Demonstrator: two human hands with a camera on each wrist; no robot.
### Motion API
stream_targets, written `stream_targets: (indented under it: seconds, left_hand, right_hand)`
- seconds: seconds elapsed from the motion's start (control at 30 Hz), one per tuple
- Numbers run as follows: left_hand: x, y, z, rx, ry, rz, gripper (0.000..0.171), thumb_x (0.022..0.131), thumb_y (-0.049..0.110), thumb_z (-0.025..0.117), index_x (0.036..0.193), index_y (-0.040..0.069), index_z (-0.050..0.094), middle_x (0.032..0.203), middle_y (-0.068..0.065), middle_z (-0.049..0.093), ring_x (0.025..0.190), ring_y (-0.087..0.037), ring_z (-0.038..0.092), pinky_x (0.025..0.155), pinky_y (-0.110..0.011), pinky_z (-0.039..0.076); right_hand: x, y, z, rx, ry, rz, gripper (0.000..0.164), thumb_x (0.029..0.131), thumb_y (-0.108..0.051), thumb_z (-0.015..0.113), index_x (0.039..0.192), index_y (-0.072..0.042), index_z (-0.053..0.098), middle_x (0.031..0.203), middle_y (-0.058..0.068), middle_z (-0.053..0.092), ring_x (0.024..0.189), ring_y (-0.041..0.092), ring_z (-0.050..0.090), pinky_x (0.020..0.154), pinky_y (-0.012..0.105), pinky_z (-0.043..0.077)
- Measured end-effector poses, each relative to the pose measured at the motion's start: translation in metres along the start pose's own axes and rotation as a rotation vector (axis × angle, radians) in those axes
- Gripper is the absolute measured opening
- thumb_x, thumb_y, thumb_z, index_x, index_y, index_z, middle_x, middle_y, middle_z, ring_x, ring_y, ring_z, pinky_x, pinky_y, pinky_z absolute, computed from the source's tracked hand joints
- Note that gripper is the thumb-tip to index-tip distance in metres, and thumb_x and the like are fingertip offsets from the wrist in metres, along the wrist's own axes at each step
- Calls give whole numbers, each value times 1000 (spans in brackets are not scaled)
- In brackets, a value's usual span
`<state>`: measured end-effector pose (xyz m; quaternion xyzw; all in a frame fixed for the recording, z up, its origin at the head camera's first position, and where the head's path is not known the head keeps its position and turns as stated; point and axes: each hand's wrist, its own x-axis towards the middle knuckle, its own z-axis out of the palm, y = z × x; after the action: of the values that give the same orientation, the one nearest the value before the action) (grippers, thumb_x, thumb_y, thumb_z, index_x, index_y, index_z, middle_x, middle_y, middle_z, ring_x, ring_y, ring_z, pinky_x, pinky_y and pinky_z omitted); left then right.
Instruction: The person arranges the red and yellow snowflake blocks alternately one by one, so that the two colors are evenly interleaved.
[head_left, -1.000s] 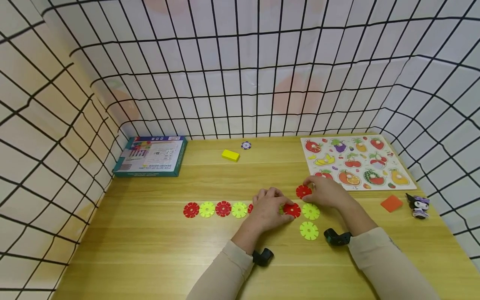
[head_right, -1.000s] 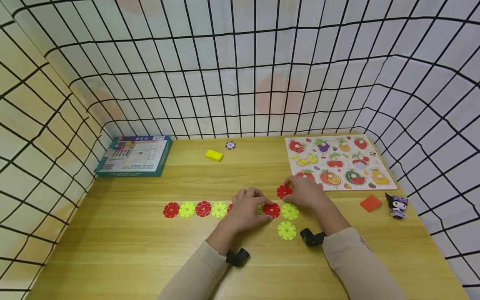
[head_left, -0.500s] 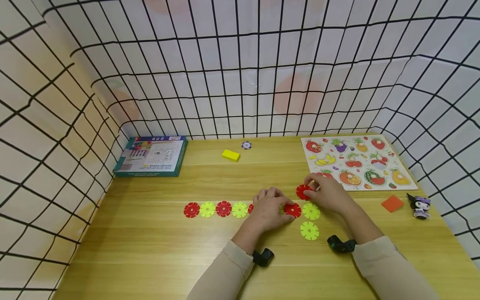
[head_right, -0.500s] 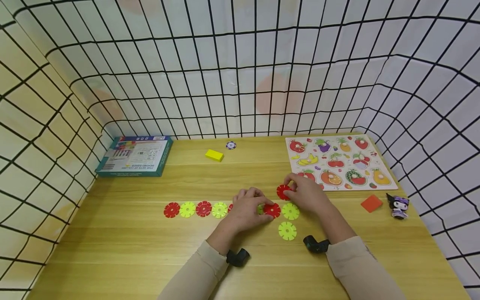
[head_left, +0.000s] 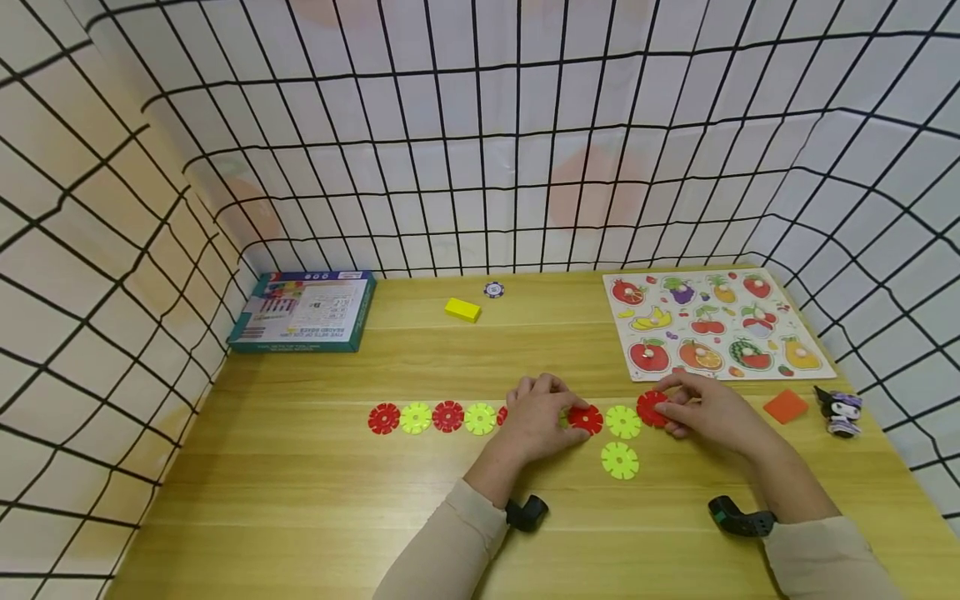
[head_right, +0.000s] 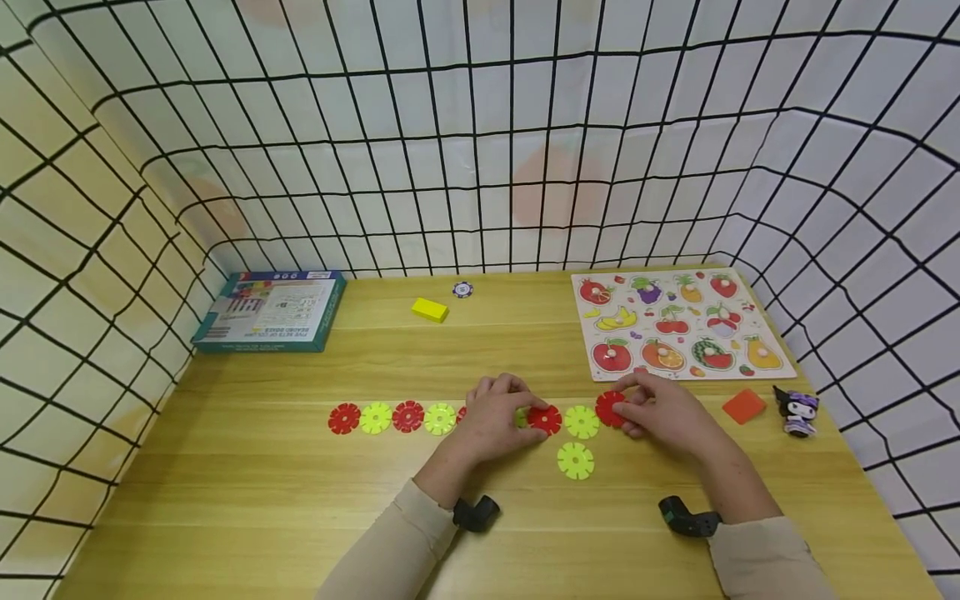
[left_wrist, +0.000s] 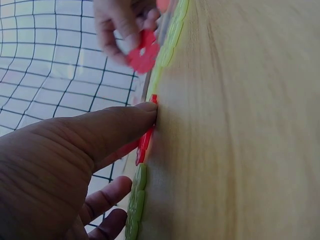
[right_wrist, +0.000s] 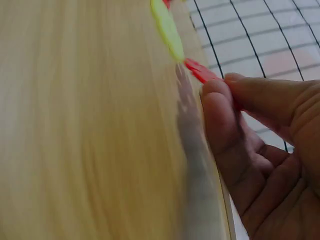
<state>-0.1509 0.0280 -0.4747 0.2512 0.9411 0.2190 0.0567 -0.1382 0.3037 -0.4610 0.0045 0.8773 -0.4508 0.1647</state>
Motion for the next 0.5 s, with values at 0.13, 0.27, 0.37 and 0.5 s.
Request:
stream_targets:
  seconds: [0.13, 0.27, 0.37, 0.5]
  left_hand:
    - [0, 0, -1, -6, -1, -10, 34, 77, 51, 68, 110, 41, 64, 115, 9, 43, 106, -17, 32, 83, -36, 26]
    - [0, -1, -1, -7, 1, -11, 35, 77, 52, 68, 110, 41, 64, 114, 9, 43, 106, -17, 32, 82, -36, 26]
    - [1, 0, -1, -6, -1, -6, 35, 77, 52, 68, 110, 41, 64, 114, 9, 43, 105, -16, 32, 83, -36, 26]
    - [-1, 0, -1, -12, -12, 1, 35, 78, 51, 67, 111, 41, 64, 115, 9, 43, 106, -17, 32, 84, -37, 26]
  right_hand:
    - [-3, 10, -6, -71, -22, 10, 39, 88, -31, 63, 117, -8, 54, 79, 11, 57, 64, 22, 61, 58, 32, 51]
    - [-2, 11, -8, -153, -12, 6, 36, 87, -32, 64, 114, -9, 55, 75, 9, 56, 60, 21, 59, 54, 32, 49]
    - [-1, 12, -9, -205, -3, 10, 34, 87, -32, 64, 112, -11, 56, 73, 7, 56, 58, 20, 57, 52, 32, 48]
    - [0, 13, -9, -235, -5, 7, 34, 87, -34, 64, 111, -12, 56, 71, 6, 56, 56, 20, 55, 51, 32, 46]
